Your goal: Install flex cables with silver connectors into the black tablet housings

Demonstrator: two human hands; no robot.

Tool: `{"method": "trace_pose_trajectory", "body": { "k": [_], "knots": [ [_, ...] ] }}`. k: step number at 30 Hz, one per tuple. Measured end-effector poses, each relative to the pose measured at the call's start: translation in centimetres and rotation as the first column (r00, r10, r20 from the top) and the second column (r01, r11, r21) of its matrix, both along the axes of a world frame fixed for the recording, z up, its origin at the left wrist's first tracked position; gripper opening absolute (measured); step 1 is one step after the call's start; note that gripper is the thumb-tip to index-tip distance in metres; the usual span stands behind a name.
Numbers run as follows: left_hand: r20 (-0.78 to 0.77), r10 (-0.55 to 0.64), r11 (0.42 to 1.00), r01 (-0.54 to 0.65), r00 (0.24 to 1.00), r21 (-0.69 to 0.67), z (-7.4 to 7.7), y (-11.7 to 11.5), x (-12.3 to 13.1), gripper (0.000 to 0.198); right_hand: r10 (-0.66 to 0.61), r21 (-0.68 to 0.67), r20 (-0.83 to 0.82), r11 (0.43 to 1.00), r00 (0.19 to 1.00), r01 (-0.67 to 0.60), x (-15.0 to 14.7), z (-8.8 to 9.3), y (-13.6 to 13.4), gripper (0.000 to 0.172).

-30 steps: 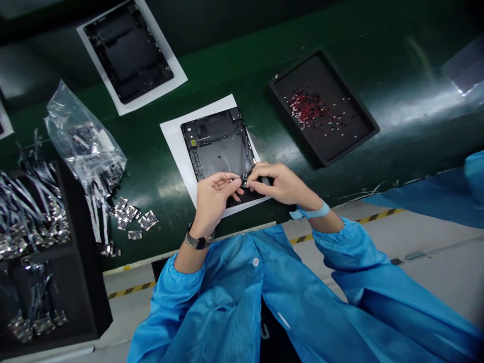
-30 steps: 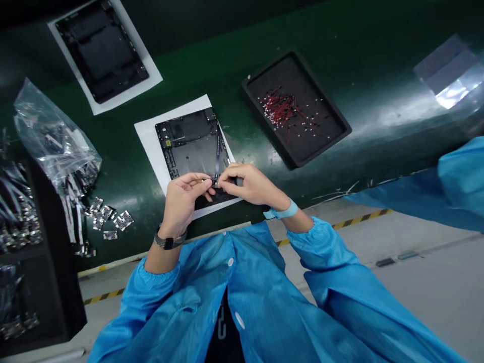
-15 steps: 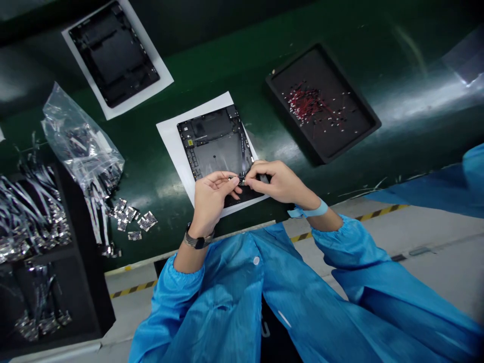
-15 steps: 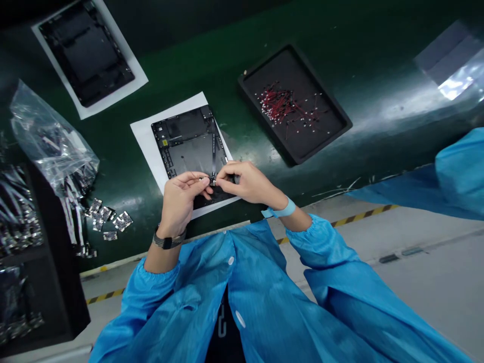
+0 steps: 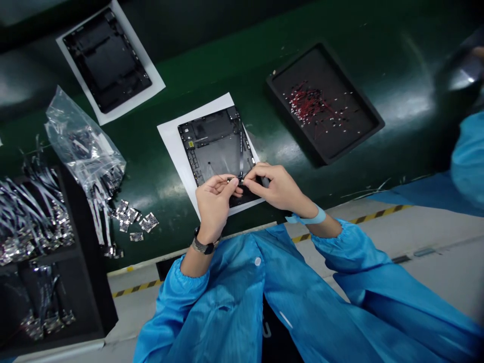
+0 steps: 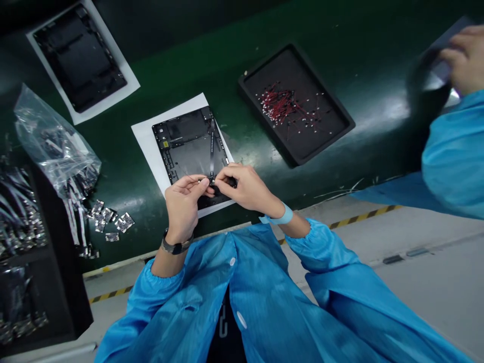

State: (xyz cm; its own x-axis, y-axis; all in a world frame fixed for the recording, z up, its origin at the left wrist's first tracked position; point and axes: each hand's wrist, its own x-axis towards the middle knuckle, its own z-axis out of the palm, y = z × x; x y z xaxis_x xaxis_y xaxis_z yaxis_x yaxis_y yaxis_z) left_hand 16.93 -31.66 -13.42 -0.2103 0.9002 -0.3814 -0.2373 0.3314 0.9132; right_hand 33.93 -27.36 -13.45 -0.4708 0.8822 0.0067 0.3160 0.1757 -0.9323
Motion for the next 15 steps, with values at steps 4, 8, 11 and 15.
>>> {"method": "trace_pose_trajectory", "body": {
  "k": [4,8,11,15],
  "knots": [
    [0.043,-0.029,0.999,0.03,0.999,-0.02,0.1,0.2,-0.4,0.02,0.04,-0.001,-0.001,0.999,0.999,-0.04,0.2,0.1,0.3,0.015],
    [0.049,-0.046,0.998,0.048,0.998,-0.033,0.2,0.4,-0.6,0.021,0.084,-0.016,0.014,0.996,0.996,-0.084,0.5,0.4,0.8,0.015],
    [0.048,-0.04,0.999,0.041,0.998,-0.033,0.2,0.4,-0.5,0.022,0.111,-0.04,0.017,0.993,0.994,-0.11,0.5,0.5,1.1,0.017],
    [0.053,-0.025,0.999,0.027,0.998,-0.037,0.2,0.5,-0.4,0.022,0.121,-0.072,-0.023,0.99,0.992,-0.122,0.5,0.3,1.2,0.02]
  ]
}}
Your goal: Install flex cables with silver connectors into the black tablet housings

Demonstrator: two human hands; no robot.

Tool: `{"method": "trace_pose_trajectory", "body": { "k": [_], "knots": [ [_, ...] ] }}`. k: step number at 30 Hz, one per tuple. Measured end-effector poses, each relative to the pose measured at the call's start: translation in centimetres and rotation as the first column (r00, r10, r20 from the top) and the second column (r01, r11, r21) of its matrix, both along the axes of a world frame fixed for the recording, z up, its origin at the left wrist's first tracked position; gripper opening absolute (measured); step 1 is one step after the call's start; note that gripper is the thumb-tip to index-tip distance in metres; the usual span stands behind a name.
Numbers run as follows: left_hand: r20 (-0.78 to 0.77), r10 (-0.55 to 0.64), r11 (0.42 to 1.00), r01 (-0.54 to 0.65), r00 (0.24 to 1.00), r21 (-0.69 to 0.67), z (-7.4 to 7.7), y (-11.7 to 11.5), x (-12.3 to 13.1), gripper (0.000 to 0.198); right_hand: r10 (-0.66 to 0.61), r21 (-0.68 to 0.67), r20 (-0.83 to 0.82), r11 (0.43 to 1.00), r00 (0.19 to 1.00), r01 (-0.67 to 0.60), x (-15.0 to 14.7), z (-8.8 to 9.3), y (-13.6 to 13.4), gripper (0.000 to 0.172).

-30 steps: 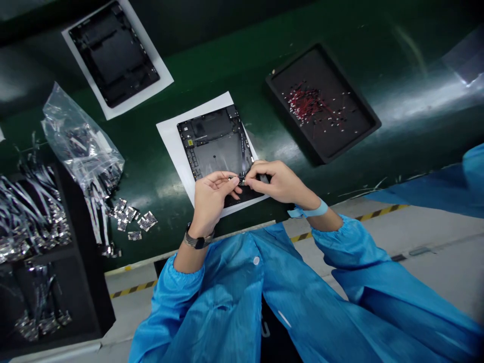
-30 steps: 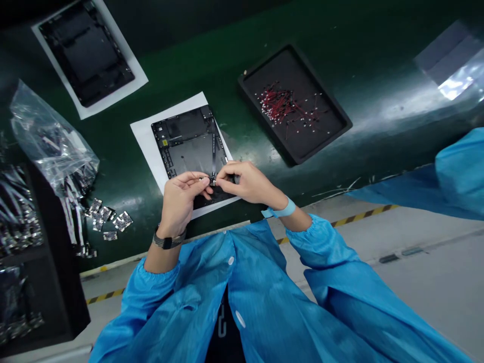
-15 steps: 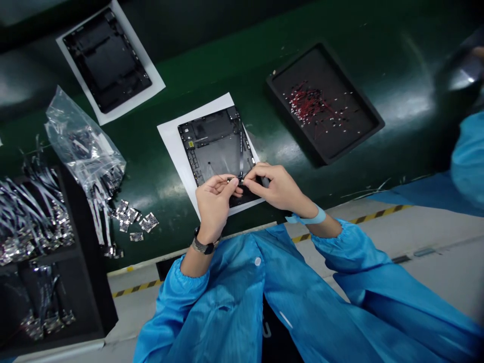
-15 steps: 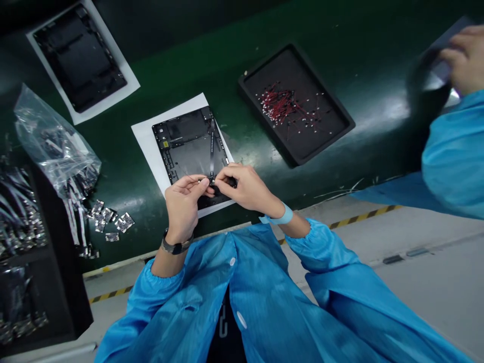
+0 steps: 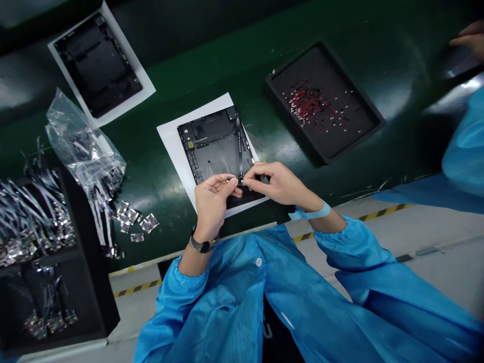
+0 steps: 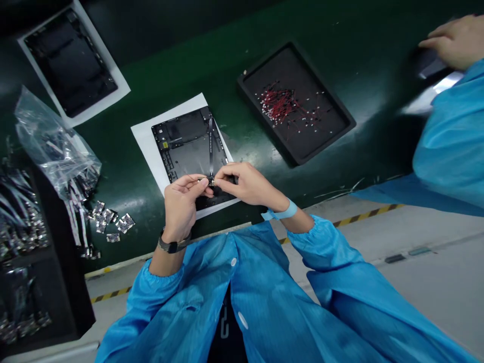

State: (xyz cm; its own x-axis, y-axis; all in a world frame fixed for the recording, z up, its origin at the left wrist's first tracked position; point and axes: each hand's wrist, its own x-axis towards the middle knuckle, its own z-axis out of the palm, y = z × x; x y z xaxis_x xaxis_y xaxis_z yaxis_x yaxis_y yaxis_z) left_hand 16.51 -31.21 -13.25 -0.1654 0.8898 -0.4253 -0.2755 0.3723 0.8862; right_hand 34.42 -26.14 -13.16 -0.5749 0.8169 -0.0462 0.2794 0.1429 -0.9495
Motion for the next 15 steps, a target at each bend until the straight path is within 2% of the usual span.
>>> {"method": "trace_pose_trajectory", "body": {
  "k": [7,15],
  "knots": [
    [0.009,-0.025,1.0,0.025,1.0,-0.012,0.1,0.2,0.1,0.022,0.052,-0.005,-0.008,0.999,0.999,-0.052,0.4,-0.2,0.3,0.023],
    [0.016,-0.059,0.998,0.059,0.998,-0.006,0.0,0.2,-0.2,0.022,0.127,-0.05,-0.008,0.991,0.992,-0.127,0.9,0.0,1.2,0.018]
  ]
}}
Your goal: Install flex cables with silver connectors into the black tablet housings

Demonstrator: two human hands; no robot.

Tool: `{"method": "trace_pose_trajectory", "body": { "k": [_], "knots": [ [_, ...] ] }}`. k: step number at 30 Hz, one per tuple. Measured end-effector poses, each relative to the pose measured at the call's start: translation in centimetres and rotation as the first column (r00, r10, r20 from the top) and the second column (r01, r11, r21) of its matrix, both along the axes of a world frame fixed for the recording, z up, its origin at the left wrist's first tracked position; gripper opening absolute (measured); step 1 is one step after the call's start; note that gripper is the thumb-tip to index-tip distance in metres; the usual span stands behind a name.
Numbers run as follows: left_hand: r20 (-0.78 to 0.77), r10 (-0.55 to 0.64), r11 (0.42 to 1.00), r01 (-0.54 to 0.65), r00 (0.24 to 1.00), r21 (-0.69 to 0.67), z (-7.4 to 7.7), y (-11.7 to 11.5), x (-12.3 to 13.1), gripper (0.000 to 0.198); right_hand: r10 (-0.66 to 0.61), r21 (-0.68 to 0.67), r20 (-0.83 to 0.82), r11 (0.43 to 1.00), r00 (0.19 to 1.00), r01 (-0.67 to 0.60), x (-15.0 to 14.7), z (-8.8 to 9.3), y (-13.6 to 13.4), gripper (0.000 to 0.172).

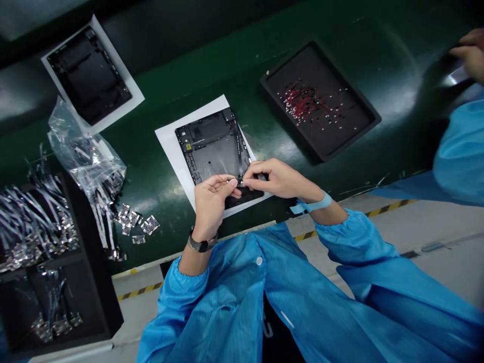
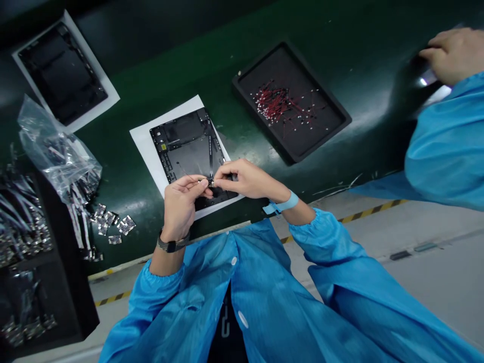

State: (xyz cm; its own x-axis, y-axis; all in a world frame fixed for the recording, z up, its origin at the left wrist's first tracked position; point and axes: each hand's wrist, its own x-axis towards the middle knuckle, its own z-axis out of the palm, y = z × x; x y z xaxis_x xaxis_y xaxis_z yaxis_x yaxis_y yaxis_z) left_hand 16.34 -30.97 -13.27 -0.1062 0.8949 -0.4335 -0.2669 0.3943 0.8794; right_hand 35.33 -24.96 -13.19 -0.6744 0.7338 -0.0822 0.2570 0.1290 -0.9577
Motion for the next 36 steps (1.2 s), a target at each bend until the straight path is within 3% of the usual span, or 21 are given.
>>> {"method": "trace_pose_trajectory", "body": {
  "k": [9,16,23,26,28,31,34,36],
  "knots": [
    [-0.042,0.046,0.999,-0.045,0.998,0.031,-0.1,-0.3,0.2,0.019,-0.071,0.066,0.004,0.995,0.997,0.07,-0.5,-0.1,-0.7,0.017],
    [0.024,-0.009,1.0,0.009,1.0,0.008,0.2,0.0,0.2,0.018,-0.006,-0.082,-0.016,0.997,1.0,0.005,0.0,0.4,0.2,0.019],
    [0.004,-0.059,0.998,0.06,0.998,-0.025,0.3,0.2,0.0,0.019,0.031,-0.085,0.012,0.996,0.999,-0.03,0.0,-0.3,0.3,0.021],
    [-0.119,-0.156,0.987,0.148,0.981,-0.069,0.6,0.3,-1.2,0.018,0.074,-0.019,0.089,0.997,0.993,-0.073,0.5,1.3,0.6,0.022],
    [-0.33,-0.222,0.975,0.205,0.917,-0.087,1.0,0.4,-2.3,0.014,0.046,0.118,0.171,0.991,0.984,-0.066,0.7,3.7,1.8,0.024],
    [-0.695,-0.208,0.956,0.292,0.688,0.002,1.9,1.3,-4.5,0.008,-0.079,0.365,0.196,0.931,0.977,0.002,-1.1,7.7,5.9,0.021],
    [-0.916,-0.034,0.929,0.35,0.399,0.118,2.4,4.2,-7.2,0.016,0.014,0.458,0.142,0.886,0.99,-0.078,-8.5,9.8,12.1,0.02],
    [-0.971,0.061,0.922,0.359,0.232,0.143,2.5,7.1,-9.0,0.026,0.058,0.382,0.238,0.912,0.97,-0.149,-16.0,9.8,16.1,0.023]
  ]
}}
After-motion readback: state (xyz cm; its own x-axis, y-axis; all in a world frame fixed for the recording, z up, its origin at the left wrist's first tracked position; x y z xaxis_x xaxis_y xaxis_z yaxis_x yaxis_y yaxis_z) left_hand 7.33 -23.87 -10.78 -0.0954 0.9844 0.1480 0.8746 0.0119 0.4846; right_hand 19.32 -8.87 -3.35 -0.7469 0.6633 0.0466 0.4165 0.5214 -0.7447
